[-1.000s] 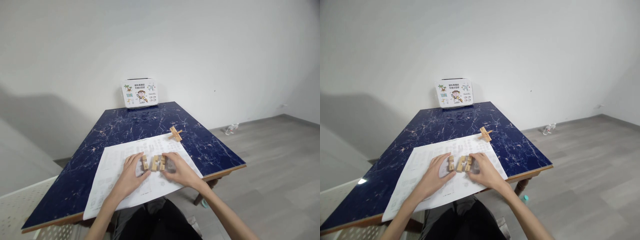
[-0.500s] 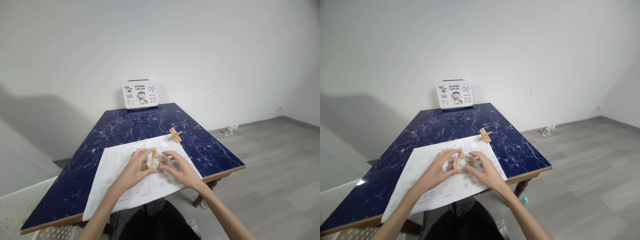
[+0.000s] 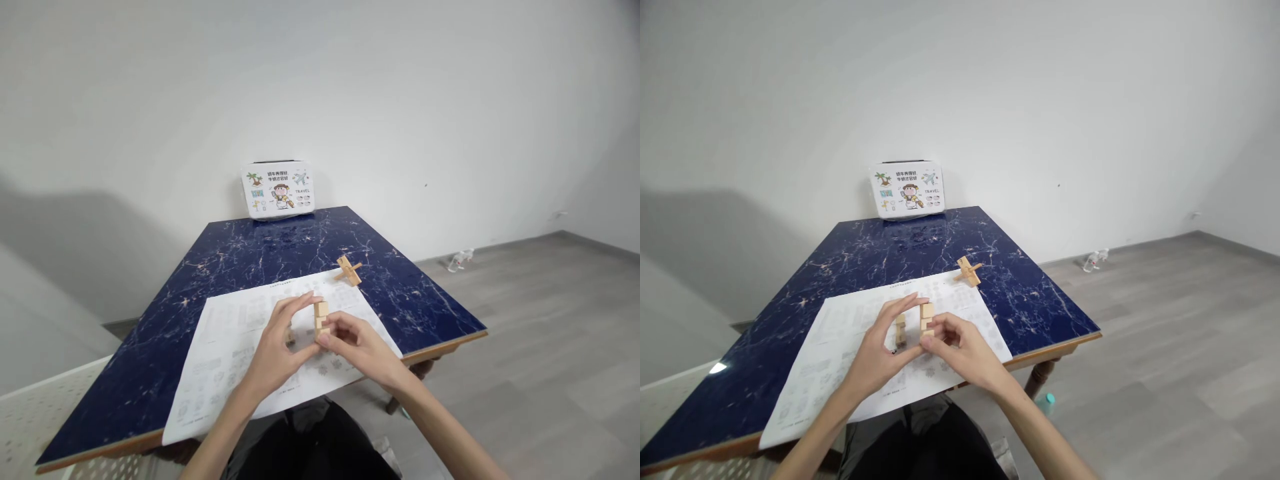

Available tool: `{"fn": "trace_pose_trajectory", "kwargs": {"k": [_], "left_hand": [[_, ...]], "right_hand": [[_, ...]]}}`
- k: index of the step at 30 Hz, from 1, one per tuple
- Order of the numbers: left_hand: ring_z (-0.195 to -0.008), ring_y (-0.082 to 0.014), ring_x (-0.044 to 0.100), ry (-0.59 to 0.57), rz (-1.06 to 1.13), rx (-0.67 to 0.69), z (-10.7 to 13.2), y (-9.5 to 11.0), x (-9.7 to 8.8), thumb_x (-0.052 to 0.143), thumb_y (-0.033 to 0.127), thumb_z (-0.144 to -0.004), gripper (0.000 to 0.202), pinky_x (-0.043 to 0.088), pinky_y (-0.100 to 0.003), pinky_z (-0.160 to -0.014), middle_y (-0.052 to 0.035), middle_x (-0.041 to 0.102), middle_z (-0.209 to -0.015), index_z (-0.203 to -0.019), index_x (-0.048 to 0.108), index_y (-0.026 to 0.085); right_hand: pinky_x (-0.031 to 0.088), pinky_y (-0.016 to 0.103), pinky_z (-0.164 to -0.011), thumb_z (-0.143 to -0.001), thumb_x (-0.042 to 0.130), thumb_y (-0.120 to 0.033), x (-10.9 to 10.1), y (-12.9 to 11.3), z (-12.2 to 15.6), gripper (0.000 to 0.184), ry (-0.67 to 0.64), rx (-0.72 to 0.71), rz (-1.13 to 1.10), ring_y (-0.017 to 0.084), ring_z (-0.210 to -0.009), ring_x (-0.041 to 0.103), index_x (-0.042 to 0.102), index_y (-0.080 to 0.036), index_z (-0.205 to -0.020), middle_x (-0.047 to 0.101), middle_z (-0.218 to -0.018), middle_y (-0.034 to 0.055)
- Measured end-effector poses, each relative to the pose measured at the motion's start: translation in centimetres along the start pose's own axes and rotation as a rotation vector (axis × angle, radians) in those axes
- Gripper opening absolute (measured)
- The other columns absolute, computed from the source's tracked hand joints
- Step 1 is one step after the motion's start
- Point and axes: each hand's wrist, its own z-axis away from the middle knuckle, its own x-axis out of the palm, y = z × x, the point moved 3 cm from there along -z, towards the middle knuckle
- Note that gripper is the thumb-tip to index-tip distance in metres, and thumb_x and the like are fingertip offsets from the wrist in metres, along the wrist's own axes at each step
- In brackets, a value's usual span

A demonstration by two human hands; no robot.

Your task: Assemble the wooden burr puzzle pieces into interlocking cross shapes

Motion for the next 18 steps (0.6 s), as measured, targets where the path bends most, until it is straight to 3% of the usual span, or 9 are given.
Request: {"fn": "trace_pose_trajectory", "kwargs": {"k": [5,9,13,18], "left_hand": [[-0.145,-0.0300,0.040,-0.099,-0.159,-0.075,0.3,-2.1,-1.4,0.080,0.047,-0.083,0.078,0.038,-0.050,-0.119,-0.0039,0.047,-0.155,-0.150,0.040,0.041],[-0.142,-0.0350,0.043,-0.118,-0.286,-0.212,1.2,-5.1,-2.6,0.077,0.055,-0.082,0.076,0.040,-0.054,-0.115,-0.0092,0.051,-0.150,-0.147,0.046,0.033],[-0.139,-0.0355,0.047,-0.151,-0.293,-0.279,2.1,-6.7,-2.6,0.075,0.055,-0.084,0.075,0.042,-0.056,-0.113,-0.0112,0.056,-0.146,-0.148,0.046,0.030],[-0.135,-0.0337,0.053,-0.138,-0.265,-0.267,2.1,-6.7,-2.0,0.076,0.049,-0.084,0.071,0.043,-0.053,-0.112,-0.0098,0.060,-0.144,-0.147,0.048,0.030]], "right_hand": [[0.050,0.032,-0.079,-0.094,0.066,-0.044,-1.4,0.1,0.1,0.026,0.069,-0.055,0.210,0.019,-0.085,0.067,0.067,-0.021,-0.106,0.072,-0.092,0.0032],[0.050,0.031,-0.074,-0.094,0.063,-0.044,-3.2,0.4,0.2,0.026,0.174,-0.081,0.431,0.021,-0.084,0.068,0.068,-0.021,-0.105,0.074,-0.092,0.0044],[0.049,0.032,-0.071,-0.097,0.057,-0.045,-4.4,1.2,0.2,0.028,0.198,-0.089,0.565,0.021,-0.079,0.067,0.067,-0.021,-0.105,0.073,-0.088,0.0048],[0.046,0.033,-0.070,-0.098,0.054,-0.038,-4.6,2.0,0.1,0.021,0.248,-0.093,0.850,0.023,-0.079,0.067,0.066,-0.021,-0.100,0.072,-0.089,0.0071]]}}
